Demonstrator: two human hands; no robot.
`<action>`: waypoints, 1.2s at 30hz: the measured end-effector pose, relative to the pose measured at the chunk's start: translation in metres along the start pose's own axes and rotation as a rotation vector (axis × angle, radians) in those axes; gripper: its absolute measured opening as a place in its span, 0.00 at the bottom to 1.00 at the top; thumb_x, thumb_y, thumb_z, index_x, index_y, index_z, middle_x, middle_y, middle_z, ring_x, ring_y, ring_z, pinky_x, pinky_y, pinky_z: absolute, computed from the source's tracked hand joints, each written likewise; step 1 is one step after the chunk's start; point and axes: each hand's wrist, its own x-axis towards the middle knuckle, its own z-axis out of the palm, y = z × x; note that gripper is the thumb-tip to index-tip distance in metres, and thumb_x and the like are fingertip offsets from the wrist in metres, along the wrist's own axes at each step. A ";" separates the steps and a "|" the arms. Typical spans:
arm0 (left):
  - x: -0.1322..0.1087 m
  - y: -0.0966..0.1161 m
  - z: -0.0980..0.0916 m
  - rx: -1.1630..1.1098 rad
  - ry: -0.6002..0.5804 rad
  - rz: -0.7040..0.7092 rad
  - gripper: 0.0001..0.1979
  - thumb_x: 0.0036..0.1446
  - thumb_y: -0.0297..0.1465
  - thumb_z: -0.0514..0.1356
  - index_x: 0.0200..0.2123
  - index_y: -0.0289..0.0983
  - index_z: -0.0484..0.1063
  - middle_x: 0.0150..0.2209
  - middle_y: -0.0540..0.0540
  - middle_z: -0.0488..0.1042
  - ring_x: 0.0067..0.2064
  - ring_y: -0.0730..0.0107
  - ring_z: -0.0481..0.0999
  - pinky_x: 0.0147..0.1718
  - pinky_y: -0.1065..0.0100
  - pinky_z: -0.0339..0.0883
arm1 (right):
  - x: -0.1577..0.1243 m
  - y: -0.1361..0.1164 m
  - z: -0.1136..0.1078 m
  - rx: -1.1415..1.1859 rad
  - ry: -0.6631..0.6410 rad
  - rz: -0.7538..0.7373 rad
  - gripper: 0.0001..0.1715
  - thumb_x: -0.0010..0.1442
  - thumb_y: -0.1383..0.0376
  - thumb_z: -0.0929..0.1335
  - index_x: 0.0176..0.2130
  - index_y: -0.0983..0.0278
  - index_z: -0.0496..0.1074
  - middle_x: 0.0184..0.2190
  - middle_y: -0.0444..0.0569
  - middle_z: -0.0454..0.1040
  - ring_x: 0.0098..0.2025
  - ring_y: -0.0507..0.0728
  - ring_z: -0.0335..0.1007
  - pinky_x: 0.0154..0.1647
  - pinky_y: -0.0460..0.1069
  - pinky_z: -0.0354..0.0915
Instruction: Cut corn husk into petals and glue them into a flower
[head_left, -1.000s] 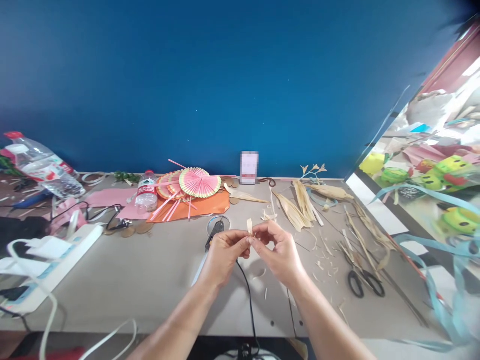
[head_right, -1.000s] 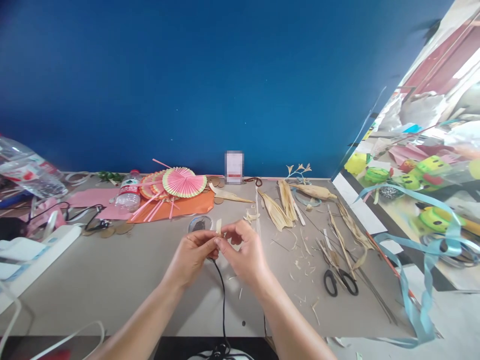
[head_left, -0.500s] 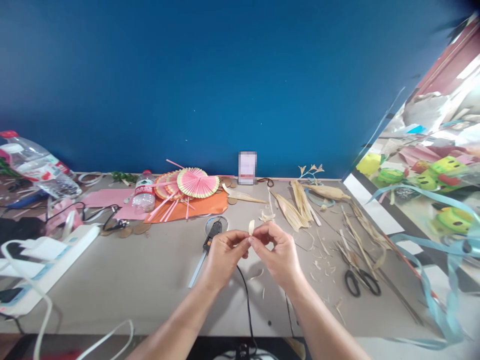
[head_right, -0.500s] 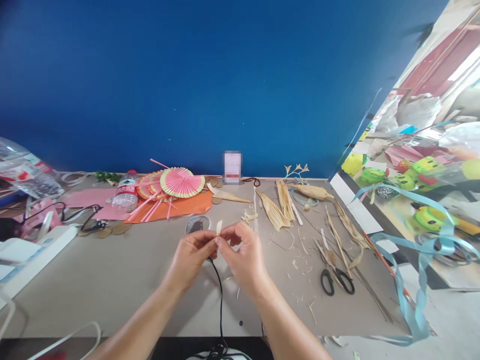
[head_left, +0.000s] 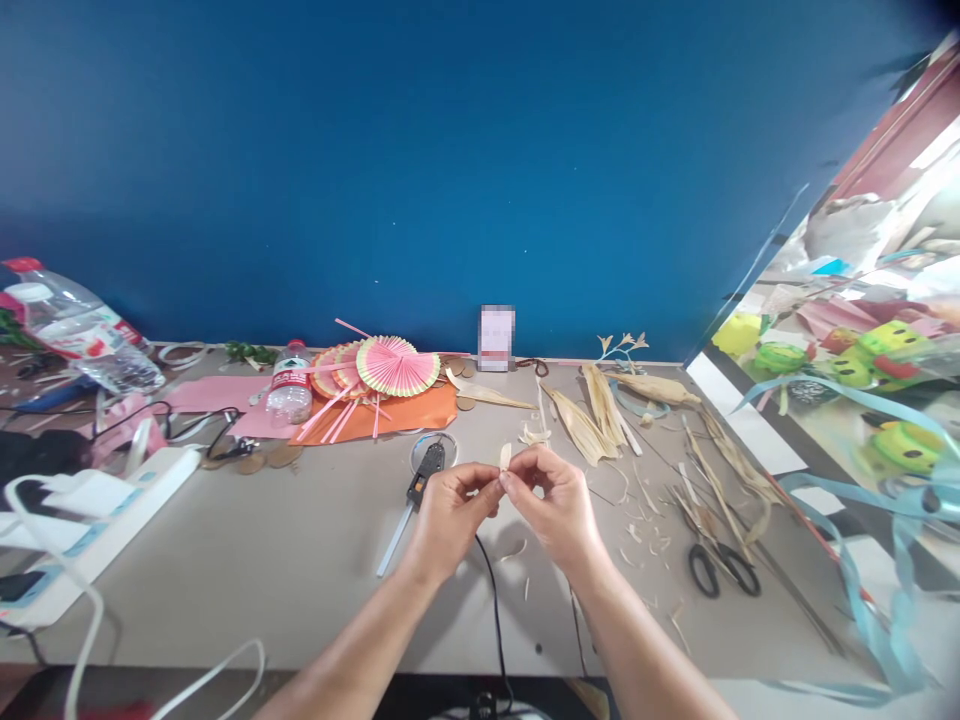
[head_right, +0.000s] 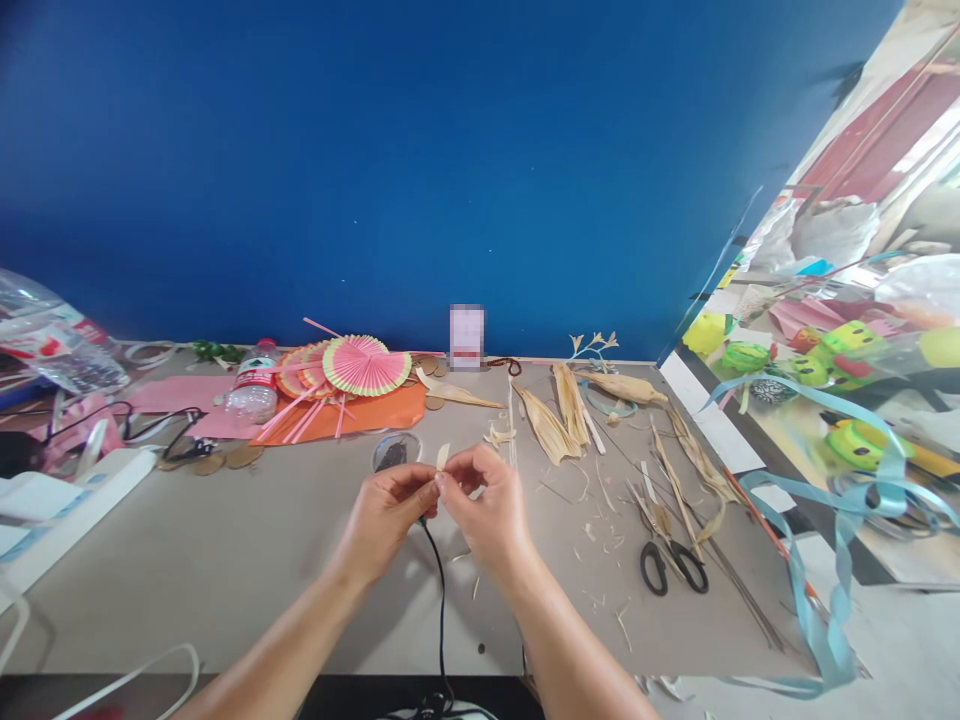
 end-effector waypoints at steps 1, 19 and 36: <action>0.000 0.000 -0.001 -0.037 -0.038 -0.028 0.10 0.41 0.33 0.64 0.28 0.33 0.75 0.22 0.49 0.69 0.23 0.77 0.63 0.23 0.74 0.61 | 0.000 0.001 -0.001 0.043 -0.013 0.030 0.03 0.48 0.68 0.66 0.24 0.64 0.66 0.20 0.42 0.66 0.23 0.49 0.60 0.25 0.45 0.60; -0.009 -0.022 -0.009 -0.017 -0.103 -0.115 0.11 0.45 0.36 0.61 0.25 0.33 0.72 0.20 0.51 0.67 0.21 0.79 0.60 0.22 0.75 0.55 | -0.008 0.025 -0.021 0.204 -0.295 0.213 0.16 0.45 0.61 0.70 0.35 0.64 0.69 0.24 0.42 0.67 0.22 0.48 0.62 0.24 0.45 0.61; -0.010 -0.020 -0.011 -0.122 0.087 -0.143 0.14 0.45 0.38 0.61 0.28 0.31 0.72 0.26 0.46 0.71 0.21 0.79 0.60 0.21 0.74 0.56 | 0.075 0.103 -0.044 -0.349 0.227 0.084 0.06 0.45 0.63 0.65 0.21 0.64 0.65 0.17 0.43 0.66 0.18 0.50 0.60 0.19 0.45 0.57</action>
